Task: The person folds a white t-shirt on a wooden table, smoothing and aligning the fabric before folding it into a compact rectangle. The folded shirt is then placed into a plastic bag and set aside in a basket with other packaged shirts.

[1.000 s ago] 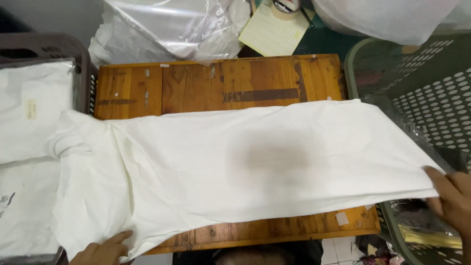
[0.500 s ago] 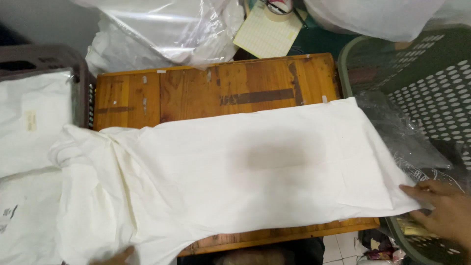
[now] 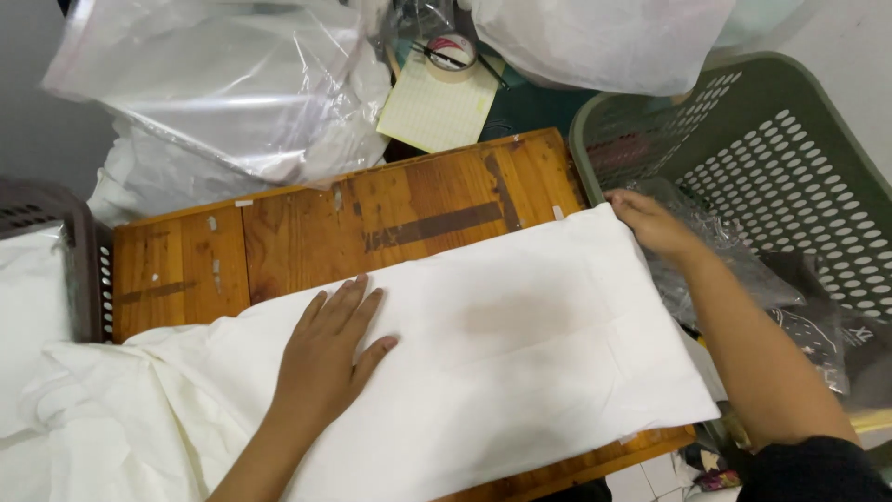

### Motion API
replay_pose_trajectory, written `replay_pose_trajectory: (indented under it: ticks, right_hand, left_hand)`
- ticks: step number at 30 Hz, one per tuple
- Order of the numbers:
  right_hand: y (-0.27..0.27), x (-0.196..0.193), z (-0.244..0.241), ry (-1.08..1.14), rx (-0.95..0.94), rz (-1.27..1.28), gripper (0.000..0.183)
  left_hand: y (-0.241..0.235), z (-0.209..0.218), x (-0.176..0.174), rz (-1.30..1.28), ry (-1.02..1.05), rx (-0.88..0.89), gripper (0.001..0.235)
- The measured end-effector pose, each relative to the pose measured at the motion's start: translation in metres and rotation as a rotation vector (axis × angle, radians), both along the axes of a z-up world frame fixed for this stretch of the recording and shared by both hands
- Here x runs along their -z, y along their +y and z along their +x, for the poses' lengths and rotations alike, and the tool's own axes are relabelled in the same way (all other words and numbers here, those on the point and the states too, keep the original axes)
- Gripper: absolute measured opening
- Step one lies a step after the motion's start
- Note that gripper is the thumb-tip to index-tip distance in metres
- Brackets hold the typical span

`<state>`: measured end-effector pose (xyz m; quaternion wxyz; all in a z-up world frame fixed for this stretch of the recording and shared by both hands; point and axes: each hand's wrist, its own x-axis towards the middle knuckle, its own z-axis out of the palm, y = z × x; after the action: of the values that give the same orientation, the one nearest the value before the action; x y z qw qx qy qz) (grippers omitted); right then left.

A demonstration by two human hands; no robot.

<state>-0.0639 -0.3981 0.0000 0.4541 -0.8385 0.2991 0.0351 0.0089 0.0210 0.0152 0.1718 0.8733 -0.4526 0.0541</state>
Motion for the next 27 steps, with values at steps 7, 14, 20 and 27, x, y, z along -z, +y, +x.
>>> replay_pose_trajectory:
  ticks: [7, 14, 20, 27]
  right_hand:
    - [-0.037, 0.022, -0.006, -0.061, 0.129, -0.069, 0.071]
    - [-0.069, 0.022, -0.007, -0.042, -0.064, -0.973, 0.061]
    - [-0.065, 0.063, 0.001, -0.132, -0.063, -1.563, 0.039]
    - [0.029, -0.001, -0.050, -0.389, 0.020, -0.152, 0.053]
  left_hand:
    - [-0.009, -0.001, 0.019, 0.117, -0.104, -0.085, 0.071]
    - [-0.014, 0.002, 0.018, 0.172, -0.079, -0.119, 0.076]
    - [-0.014, 0.001, 0.022, 0.255, -0.193, -0.214, 0.080]
    - [-0.021, -0.015, 0.008, -0.074, -0.291, 0.220, 0.061]
